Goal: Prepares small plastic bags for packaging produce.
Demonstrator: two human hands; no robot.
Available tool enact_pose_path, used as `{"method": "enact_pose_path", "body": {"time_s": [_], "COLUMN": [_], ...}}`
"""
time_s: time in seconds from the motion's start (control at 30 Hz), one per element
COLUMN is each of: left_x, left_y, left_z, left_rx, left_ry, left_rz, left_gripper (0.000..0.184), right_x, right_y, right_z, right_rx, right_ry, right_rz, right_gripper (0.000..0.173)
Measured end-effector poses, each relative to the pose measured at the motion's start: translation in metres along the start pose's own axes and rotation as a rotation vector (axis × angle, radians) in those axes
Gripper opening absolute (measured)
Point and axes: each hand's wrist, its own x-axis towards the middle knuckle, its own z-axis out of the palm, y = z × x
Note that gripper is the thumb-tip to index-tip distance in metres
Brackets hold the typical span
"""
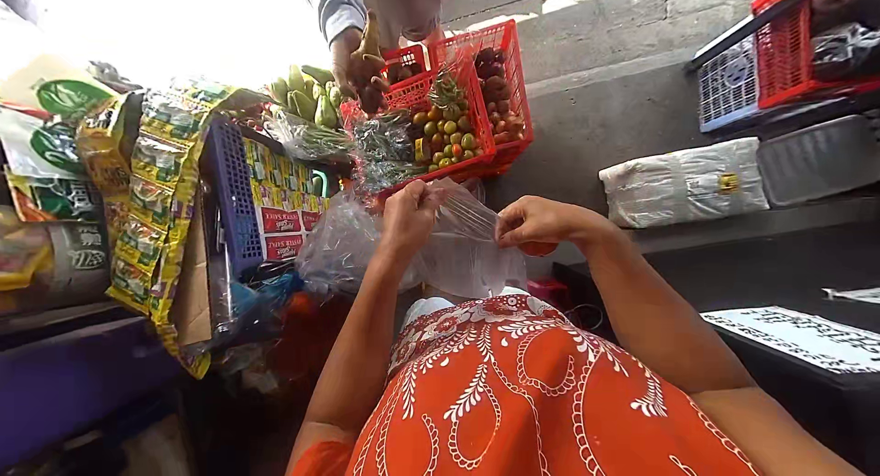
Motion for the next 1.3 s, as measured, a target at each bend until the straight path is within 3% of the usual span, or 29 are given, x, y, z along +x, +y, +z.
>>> {"method": "enact_pose_path", "body": {"time_s": [0.13,0.27,0.37,0.5,0.6,0.7,0.77,0.87,0.93,1.0,1.07,1.17,1.3], "left_x": [0.013,0.020,0.024,0.031,0.030,0.031,0.032,0.025,0.013,-0.003,-0.013,0.008,0.027], "left_y": [-0.027,-0.040,-0.048,-0.061,-0.070,-0.081,-0.090,-0.087,-0.066,-0.029,0.003,0.010,-0.013], "left_z": [0.011,0.006,0.000,-0.006,-0.011,-0.017,-0.019,-0.025,-0.028,-0.016,0.015,0.062,0.098], "left_rx": [0.002,-0.140,-0.247,-0.332,-0.345,-0.331,-0.287,0.140,0.417,0.459,0.357,-0.005,-0.726], "left_ry": [0.117,0.098,0.135,0.212,0.260,0.289,0.297,0.374,0.448,0.474,0.285,-0.058,0.039], "left_rz": [0.044,0.010,0.012,0.010,0.014,-0.002,-0.055,-0.086,0.056,0.252,0.274,-0.050,-0.312], "left_gripper": [0.031,0.022,0.022,0.023,0.026,0.028,0.027,0.031,0.046,0.037,0.030,0.032,0.015], "right_x": [-0.010,-0.032,-0.039,-0.024,-0.007,-0.001,0.000,0.005,0.013,0.019,0.027,0.048,0.061], "right_y": [0.046,0.092,0.136,0.150,0.132,0.104,0.094,0.082,0.073,0.057,0.039,0.020,0.017], "right_z": [-0.013,-0.015,0.010,0.049,0.060,0.055,0.051,0.037,0.020,0.004,-0.005,-0.019,-0.032], "right_rx": [0.222,0.557,0.839,0.992,1.024,0.945,0.901,0.816,0.744,0.664,0.548,0.392,0.272], "right_ry": [-0.005,0.170,0.283,0.161,0.121,0.257,0.349,0.425,0.393,0.341,0.269,0.101,-0.033], "right_rz": [0.068,0.103,0.168,0.007,-0.104,-0.044,0.016,0.070,0.058,0.045,0.007,-0.119,-0.110], "right_gripper": [0.010,0.026,0.048,0.073,0.059,0.023,0.017,0.007,0.007,0.010,0.013,0.016,0.016]}}
